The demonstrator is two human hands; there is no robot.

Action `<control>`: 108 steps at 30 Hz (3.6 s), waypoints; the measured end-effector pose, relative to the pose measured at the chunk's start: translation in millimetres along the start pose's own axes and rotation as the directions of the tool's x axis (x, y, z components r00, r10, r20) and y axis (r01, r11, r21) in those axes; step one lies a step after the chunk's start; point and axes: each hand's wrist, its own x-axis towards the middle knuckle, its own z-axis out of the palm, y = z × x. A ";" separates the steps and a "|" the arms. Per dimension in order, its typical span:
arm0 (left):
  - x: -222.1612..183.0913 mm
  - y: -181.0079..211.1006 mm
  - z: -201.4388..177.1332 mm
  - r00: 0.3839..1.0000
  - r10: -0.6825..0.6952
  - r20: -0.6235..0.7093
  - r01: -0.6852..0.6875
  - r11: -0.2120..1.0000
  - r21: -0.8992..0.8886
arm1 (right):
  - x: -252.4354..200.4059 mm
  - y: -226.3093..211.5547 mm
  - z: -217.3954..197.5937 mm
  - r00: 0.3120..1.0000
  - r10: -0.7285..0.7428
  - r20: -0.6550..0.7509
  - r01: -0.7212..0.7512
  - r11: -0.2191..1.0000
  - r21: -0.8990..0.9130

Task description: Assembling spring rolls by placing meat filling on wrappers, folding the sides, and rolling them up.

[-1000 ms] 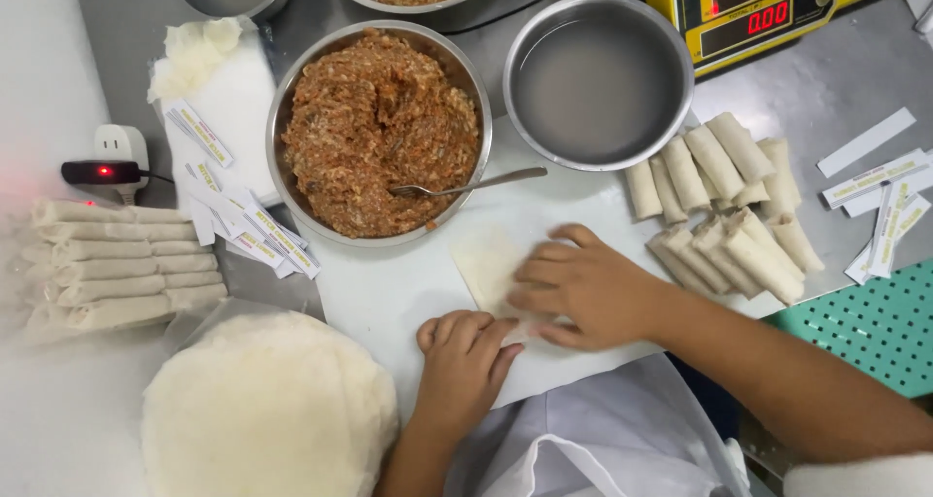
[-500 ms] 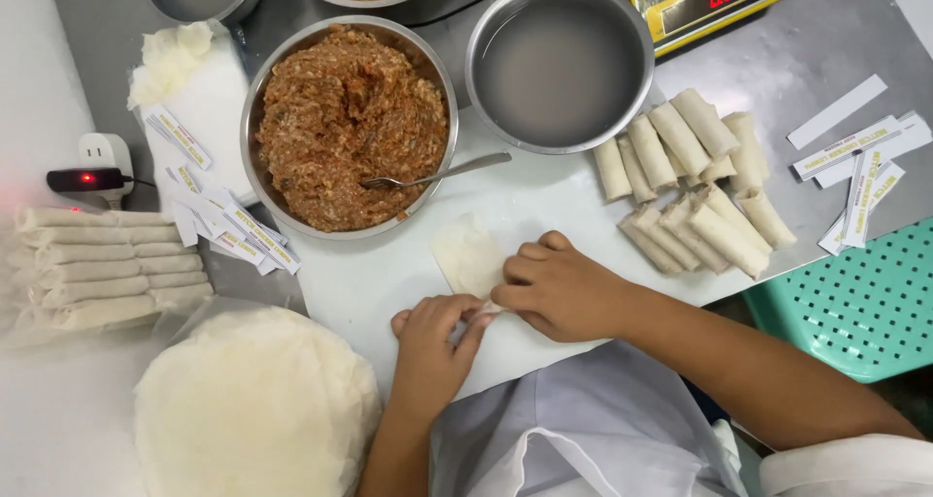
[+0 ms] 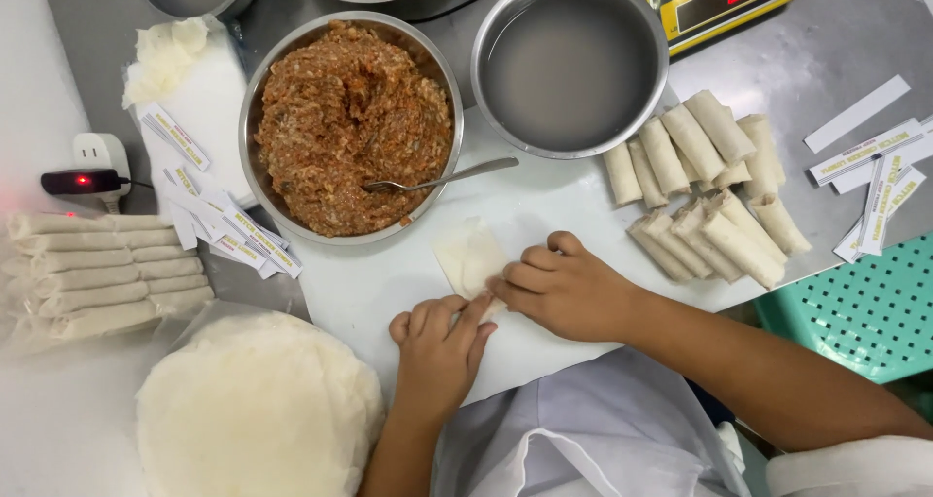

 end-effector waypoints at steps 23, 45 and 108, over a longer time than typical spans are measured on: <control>17.7 -18.9 3.1 0.991 -0.118 0.059 0.123 0.987 -0.105 | 11.8 14.7 27.4 0.977 0.109 0.181 -0.132 0.984 0.118; 27.3 -20.2 6.1 0.990 -0.136 -0.036 0.138 0.987 0.079 | 20.5 15.2 30.8 0.965 0.195 0.172 -0.214 0.972 0.098; -170.5 -45.2 -86.6 0.896 -0.353 -0.270 0.444 0.741 0.503 | -82.1 99.2 -91.2 0.504 0.849 0.158 -0.657 0.495 -0.568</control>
